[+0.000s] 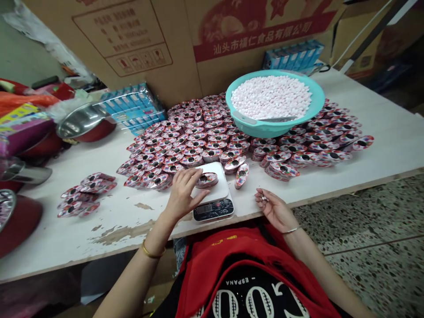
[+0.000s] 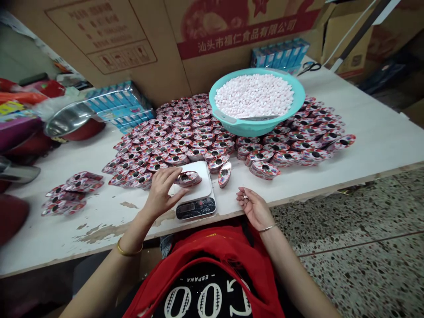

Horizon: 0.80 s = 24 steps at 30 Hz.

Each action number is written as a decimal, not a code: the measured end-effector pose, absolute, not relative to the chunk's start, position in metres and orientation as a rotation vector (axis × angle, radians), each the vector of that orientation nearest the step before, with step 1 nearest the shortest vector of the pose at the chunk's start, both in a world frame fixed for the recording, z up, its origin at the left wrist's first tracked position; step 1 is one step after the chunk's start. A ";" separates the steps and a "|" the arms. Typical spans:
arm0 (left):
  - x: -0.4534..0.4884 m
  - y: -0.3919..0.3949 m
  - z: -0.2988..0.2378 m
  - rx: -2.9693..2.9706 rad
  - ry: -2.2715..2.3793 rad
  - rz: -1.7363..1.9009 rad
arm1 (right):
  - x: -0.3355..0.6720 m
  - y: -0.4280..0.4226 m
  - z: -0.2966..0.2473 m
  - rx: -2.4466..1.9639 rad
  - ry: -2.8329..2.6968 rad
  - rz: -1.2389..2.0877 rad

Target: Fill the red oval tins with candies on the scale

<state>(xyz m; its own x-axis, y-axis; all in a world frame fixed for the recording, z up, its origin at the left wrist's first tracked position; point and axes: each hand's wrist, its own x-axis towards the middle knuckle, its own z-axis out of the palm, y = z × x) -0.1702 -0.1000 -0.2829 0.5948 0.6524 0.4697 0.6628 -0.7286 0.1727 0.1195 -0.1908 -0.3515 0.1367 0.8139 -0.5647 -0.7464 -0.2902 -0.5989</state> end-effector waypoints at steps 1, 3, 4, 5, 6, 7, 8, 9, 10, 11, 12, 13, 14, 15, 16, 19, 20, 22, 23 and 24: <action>-0.168 -0.099 -0.285 -2.790 -1.171 -0.757 | 0.119 -0.191 -0.352 -1.077 -0.084 1.524; -0.163 -0.096 -0.289 -2.802 -1.174 -0.664 | 0.119 -0.191 -0.351 -1.080 -0.082 1.520; -0.161 -0.094 -0.292 -2.805 -1.162 -0.638 | 0.119 -0.191 -0.351 -1.084 -0.084 1.519; -0.159 -0.092 -0.294 -2.805 -1.146 -0.629 | 0.119 -0.191 -0.350 -1.089 -0.086 1.519; -0.158 -0.090 -0.297 -2.803 -1.129 -0.642 | 0.118 -0.191 -0.349 -1.094 -0.088 1.519; -0.157 -0.089 -0.300 -2.800 -1.111 -0.678 | 0.118 -0.192 -0.348 -1.099 -0.091 1.519; -0.157 -0.088 -0.302 -2.799 -1.091 -0.725 | 0.118 -0.192 -0.348 -1.105 -0.092 1.520; -0.158 -0.088 -0.304 -2.803 -1.070 -0.776 | 0.117 -0.192 -0.347 -1.112 -0.092 1.519; -0.159 -0.089 -0.306 -2.814 -1.051 -0.820 | 0.117 -0.193 -0.347 -1.118 -0.090 1.518; -0.161 -0.091 -0.307 -2.830 -1.037 -0.859 | 0.117 -0.193 -0.346 -1.125 -0.087 1.513; -0.164 -0.094 -0.307 -2.852 -1.035 -0.897 | 0.117 -0.193 -0.346 -1.132 -0.083 1.510; -0.168 -0.097 -0.305 -2.876 -1.053 -0.944 | 0.117 -0.194 -0.346 -1.140 -0.078 1.506; -0.175 -0.102 -0.303 -2.892 -1.103 -1.001 | 0.117 -0.194 -0.346 -1.147 -0.070 1.502; -0.183 -0.107 -0.300 -2.891 -1.185 -1.064 | 0.117 -0.194 -0.345 -1.154 -0.061 1.498; -0.193 -0.112 -0.296 -2.878 -1.291 -1.113 | 0.116 -0.195 -0.344 -1.161 -0.049 1.500; -0.232 -0.123 -0.287 -2.799 -1.614 -1.069 | 0.114 -0.196 -0.338 -1.188 -0.006 1.538; -0.245 -0.126 -0.286 -2.771 -1.678 -1.013 | 0.112 -0.196 -0.335 -1.202 0.002 1.560; -0.266 -0.129 -0.288 -2.734 -1.731 -0.895 | 0.107 -0.196 -0.333 -1.245 -0.001 1.587; -0.273 -0.129 -0.290 -2.718 -1.731 -0.833 | 0.105 -0.196 -0.334 -1.273 -0.010 1.591; -0.278 -0.129 -0.293 -2.706 -1.718 -0.765 | 0.102 -0.197 -0.336 -1.306 -0.025 1.592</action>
<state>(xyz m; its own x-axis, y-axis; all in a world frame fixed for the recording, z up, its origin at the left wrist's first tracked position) -0.2779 -0.1289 -0.2926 0.3524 0.8867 0.2995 0.8158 -0.4478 0.3659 0.1022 -0.1968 -0.3364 0.1216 0.6939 -0.7097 -0.6716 -0.4689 -0.5736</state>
